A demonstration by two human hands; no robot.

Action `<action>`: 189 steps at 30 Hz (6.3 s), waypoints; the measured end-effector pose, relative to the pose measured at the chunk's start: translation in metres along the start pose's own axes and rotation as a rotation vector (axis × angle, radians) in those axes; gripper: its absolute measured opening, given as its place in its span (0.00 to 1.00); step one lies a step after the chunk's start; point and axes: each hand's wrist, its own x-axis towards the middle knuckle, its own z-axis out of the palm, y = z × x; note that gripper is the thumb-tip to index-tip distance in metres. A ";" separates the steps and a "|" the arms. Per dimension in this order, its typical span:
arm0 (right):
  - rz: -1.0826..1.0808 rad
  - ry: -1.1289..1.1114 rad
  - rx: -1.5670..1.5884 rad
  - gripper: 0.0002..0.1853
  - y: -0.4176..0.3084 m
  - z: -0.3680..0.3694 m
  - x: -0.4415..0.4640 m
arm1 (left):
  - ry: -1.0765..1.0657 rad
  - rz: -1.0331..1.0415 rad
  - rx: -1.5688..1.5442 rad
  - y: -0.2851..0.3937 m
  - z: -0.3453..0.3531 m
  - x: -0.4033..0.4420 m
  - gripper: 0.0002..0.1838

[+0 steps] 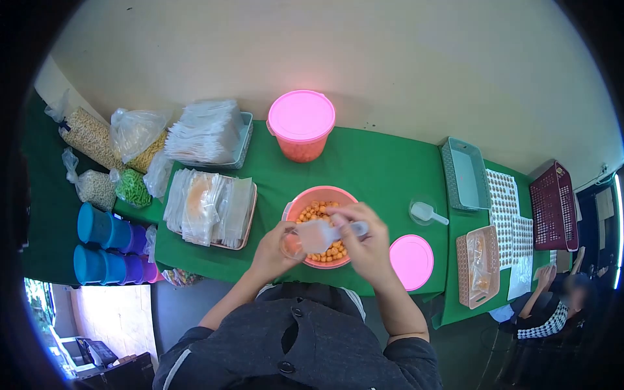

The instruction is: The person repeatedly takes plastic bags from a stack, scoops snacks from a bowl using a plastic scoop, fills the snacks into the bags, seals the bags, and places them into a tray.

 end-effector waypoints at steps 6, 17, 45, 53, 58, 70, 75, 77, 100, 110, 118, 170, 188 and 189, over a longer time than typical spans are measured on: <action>0.198 0.273 0.066 0.15 0.078 -0.020 0.016 | 0.063 -0.234 -0.015 -0.016 -0.025 0.002 0.21; 0.606 -0.324 -0.110 0.11 0.194 0.012 0.015 | 0.042 -0.243 0.026 -0.021 -0.024 -0.004 0.23; 0.197 -0.575 -0.710 0.13 0.183 0.014 0.010 | 0.036 -0.250 0.052 -0.026 -0.027 -0.005 0.23; 0.203 -0.498 -0.717 0.12 0.184 0.027 0.013 | 0.048 -0.237 0.056 -0.027 -0.028 -0.006 0.24; 0.323 -0.465 -0.574 0.13 0.168 0.015 0.019 | 0.072 -0.221 0.059 -0.035 -0.030 -0.008 0.25; 0.444 -0.586 -0.720 0.16 0.138 0.004 0.019 | 0.048 -0.245 0.048 -0.029 -0.033 -0.006 0.24; 0.250 -0.449 -0.599 0.15 0.156 0.007 0.012 | 0.033 -0.263 0.044 -0.031 -0.032 -0.006 0.24; 0.223 -0.414 -0.538 0.14 0.161 0.009 0.013 | 0.031 -0.247 0.050 -0.031 -0.033 -0.006 0.24; 0.207 -0.131 -0.909 0.16 0.201 0.045 0.022 | 0.025 -0.248 0.061 -0.039 -0.033 -0.010 0.24; 0.551 -0.238 -0.721 0.22 0.195 0.043 0.034 | 0.031 -0.201 0.051 -0.034 -0.033 -0.011 0.26; 0.540 -0.361 -0.655 0.20 0.184 0.039 0.037 | 0.028 -0.218 0.057 -0.035 -0.034 -0.012 0.26; 0.361 -0.514 -0.543 0.15 0.178 0.022 0.025 | 0.052 -0.232 0.016 -0.051 -0.040 -0.013 0.25; 0.328 -0.422 -0.515 0.15 0.152 0.012 0.022 | 0.061 -0.233 0.036 -0.051 -0.039 -0.014 0.25; 0.320 -0.439 -0.531 0.15 0.149 0.010 0.021 | 0.061 -0.234 0.037 -0.051 -0.039 -0.015 0.25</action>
